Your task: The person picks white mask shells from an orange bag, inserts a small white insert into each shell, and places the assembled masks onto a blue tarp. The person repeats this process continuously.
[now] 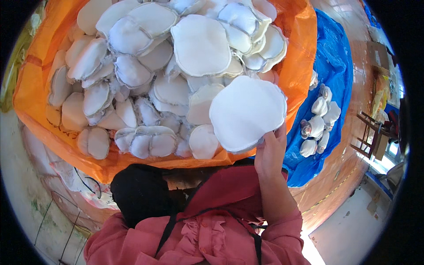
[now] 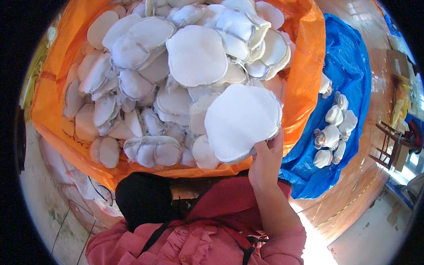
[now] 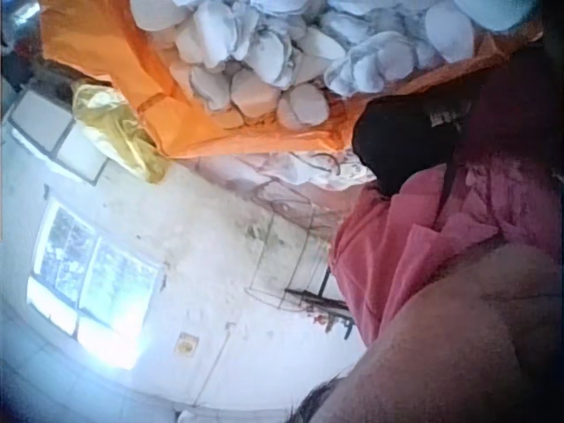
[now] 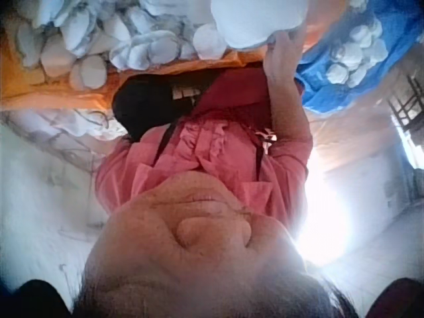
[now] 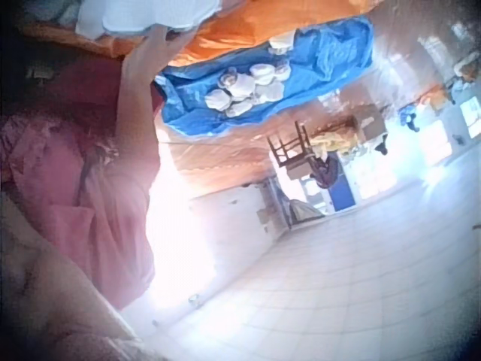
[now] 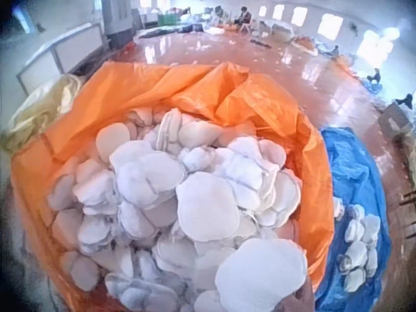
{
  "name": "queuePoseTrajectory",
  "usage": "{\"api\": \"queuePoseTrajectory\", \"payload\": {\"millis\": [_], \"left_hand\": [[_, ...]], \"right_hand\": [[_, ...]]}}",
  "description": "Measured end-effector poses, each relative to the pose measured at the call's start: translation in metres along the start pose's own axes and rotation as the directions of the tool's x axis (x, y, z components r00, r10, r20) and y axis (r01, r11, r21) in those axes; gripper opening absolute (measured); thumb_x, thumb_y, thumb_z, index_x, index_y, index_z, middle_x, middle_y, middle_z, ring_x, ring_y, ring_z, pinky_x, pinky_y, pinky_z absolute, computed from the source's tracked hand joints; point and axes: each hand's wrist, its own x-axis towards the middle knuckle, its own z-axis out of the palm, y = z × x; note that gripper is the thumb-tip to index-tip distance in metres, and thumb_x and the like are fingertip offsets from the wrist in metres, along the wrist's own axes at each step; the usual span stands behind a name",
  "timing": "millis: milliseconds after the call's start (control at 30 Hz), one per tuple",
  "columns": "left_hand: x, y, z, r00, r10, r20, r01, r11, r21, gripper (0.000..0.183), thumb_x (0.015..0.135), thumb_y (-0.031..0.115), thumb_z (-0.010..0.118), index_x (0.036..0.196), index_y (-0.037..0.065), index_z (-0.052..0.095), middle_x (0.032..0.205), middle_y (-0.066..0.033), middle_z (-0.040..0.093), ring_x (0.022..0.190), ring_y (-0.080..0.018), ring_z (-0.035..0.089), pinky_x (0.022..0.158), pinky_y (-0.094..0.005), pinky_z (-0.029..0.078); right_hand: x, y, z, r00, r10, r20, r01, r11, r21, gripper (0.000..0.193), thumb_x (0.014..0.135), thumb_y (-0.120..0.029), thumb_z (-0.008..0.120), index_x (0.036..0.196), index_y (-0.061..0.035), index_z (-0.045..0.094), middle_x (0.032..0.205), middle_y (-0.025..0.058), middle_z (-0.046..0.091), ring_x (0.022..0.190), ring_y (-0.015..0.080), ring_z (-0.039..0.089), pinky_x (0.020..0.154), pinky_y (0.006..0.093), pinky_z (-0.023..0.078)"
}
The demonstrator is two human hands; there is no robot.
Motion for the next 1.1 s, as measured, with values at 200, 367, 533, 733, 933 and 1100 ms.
{"api": "queuePoseTrajectory", "payload": {"millis": [200, 367, 533, 733, 933, 1100], "left_hand": [[-0.01, 0.007, -0.008, 0.998, -0.045, 0.047, 0.045, 0.999, -0.003, 0.031, 0.091, 0.031, 0.058, 0.103, 0.004, 0.064, 0.097, -0.0159, 0.067, 0.094, -0.0299, 0.062, 0.083, -0.0424, 0.045], [-0.018, 0.01, -0.013, 0.996, -0.063, 0.056, 0.064, 0.998, -0.027, 0.032, 0.091, 0.032, 0.059, 0.105, 0.004, 0.064, 0.099, -0.0167, 0.067, 0.097, -0.0299, 0.062, 0.086, -0.0426, 0.045], [-0.01, 0.016, -0.015, 0.998, -0.036, 0.051, 0.039, 0.998, -0.055, 0.032, 0.091, 0.032, 0.059, 0.108, 0.005, 0.064, 0.102, -0.0174, 0.067, 0.1, -0.0299, 0.061, 0.089, -0.0428, 0.045], [0.003, 0.015, -0.023, 1.0, 0.024, 0.01, -0.023, 0.998, -0.058, 0.034, 0.091, 0.033, 0.059, 0.11, 0.006, 0.064, 0.105, -0.0184, 0.067, 0.104, -0.0299, 0.061, 0.092, -0.0429, 0.044], [0.005, -0.007, -0.028, 0.989, 0.135, 0.057, -0.138, 0.988, 0.067, 0.035, 0.091, 0.033, 0.059, 0.113, 0.006, 0.064, 0.108, -0.0193, 0.066, 0.108, -0.0298, 0.061, 0.096, -0.0431, 0.044], [0.013, -0.062, -0.063, 0.797, 0.271, 0.54, -0.517, 0.767, 0.379, 0.036, 0.091, 0.034, 0.059, 0.115, 0.007, 0.064, 0.11, -0.0201, 0.066, 0.112, -0.0298, 0.06, 0.098, -0.0433, 0.043]], "right_hand": [[-0.006, -0.006, 0.001, 0.996, 0.075, -0.055, -0.08, 0.994, -0.079, 0.055, 0.089, 0.003, 0.051, 0.142, -0.0017, 0.036, 0.137, 0.0114, 0.049, 0.123, 0.0206, 0.052, 0.102, 0.035, 0.044], [-0.006, -0.006, 0.012, 0.987, 0.156, -0.029, -0.158, 0.985, -0.071, 0.055, 0.089, 0.001, 0.052, 0.141, -0.0022, 0.037, 0.136, 0.011, 0.05, 0.123, 0.0211, 0.053, 0.102, 0.0349, 0.044], [0.0, -0.006, 0.032, 0.989, 0.151, 0.002, -0.15, 0.984, -0.095, 0.055, 0.088, 0.0, 0.053, 0.141, -0.0032, 0.037, 0.136, 0.0101, 0.05, 0.123, 0.0209, 0.053, 0.101, 0.0346, 0.045], [-0.001, -0.006, 0.033, 0.988, 0.137, 0.077, -0.13, 0.988, -0.088, 0.057, 0.088, -0.002, 0.054, 0.141, -0.0043, 0.037, 0.136, 0.0093, 0.05, 0.122, 0.0198, 0.053, 0.101, 0.0343, 0.044], [-0.035, -0.016, 0.031, 0.979, 0.012, 0.204, -0.014, 1.0, 0.005, 0.055, 0.089, -0.003, 0.054, 0.141, -0.0047, 0.037, 0.134, 0.0073, 0.052, 0.119, 0.0175, 0.054, 0.097, 0.0322, 0.045], [-0.053, -0.022, 0.006, 0.939, 0.041, 0.34, -0.058, 0.998, 0.039, 0.055, 0.09, -0.005, 0.049, 0.144, -0.0066, 0.037, 0.132, 0.003, 0.054, 0.107, 0.014, 0.056, 0.083, 0.0262, 0.046]]}}
